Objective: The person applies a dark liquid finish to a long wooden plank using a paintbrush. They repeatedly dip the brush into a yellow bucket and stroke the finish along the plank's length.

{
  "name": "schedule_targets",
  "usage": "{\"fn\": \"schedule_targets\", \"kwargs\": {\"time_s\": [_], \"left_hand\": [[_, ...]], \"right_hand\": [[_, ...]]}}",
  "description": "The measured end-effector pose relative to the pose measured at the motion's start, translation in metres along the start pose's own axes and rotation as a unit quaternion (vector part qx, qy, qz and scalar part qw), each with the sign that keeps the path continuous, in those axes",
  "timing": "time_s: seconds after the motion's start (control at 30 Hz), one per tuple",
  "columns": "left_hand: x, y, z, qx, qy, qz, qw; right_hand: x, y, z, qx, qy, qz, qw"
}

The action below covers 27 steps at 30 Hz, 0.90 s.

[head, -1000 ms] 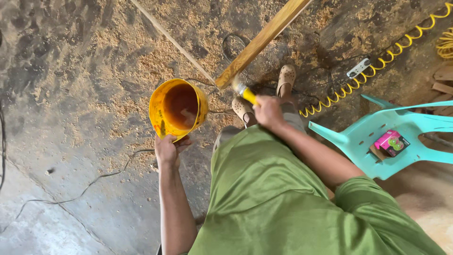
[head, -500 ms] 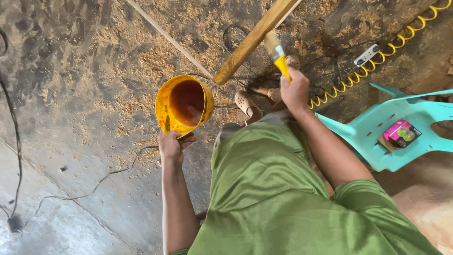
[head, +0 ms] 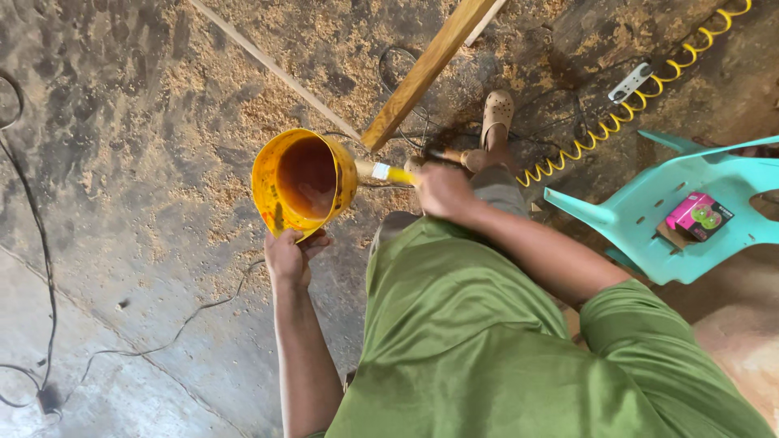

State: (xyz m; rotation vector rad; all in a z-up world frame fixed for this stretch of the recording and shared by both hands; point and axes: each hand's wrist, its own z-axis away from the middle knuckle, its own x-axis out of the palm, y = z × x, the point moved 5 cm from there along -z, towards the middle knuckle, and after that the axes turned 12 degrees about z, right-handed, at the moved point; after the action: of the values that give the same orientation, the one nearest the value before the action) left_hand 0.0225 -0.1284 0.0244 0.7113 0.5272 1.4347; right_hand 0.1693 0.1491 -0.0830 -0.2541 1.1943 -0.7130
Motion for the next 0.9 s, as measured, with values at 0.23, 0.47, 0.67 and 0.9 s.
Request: {"fn": "schedule_targets", "kwargs": {"time_s": [0.23,0.47,0.67,0.9], "left_hand": [[-0.001,0.002,0.007,0.000,0.000,0.003,1.000],[0.016,0.014,0.005,0.001,0.007,-0.017,1.000],[0.047,0.024,-0.005,0.004,-0.044,-0.017,0.999],[0.088,0.020,-0.008,0.012,-0.077,-0.018,0.997]], "right_hand": [[-0.090,0.143,-0.009,0.218,0.328,-0.025,0.919],[-0.008,0.071,-0.015,0.187,0.157,0.027,0.969],[0.012,0.053,-0.013,0.025,-0.001,0.018,1.000],[-0.145,0.201,-0.036,0.278,0.356,-0.062,0.890]]}}
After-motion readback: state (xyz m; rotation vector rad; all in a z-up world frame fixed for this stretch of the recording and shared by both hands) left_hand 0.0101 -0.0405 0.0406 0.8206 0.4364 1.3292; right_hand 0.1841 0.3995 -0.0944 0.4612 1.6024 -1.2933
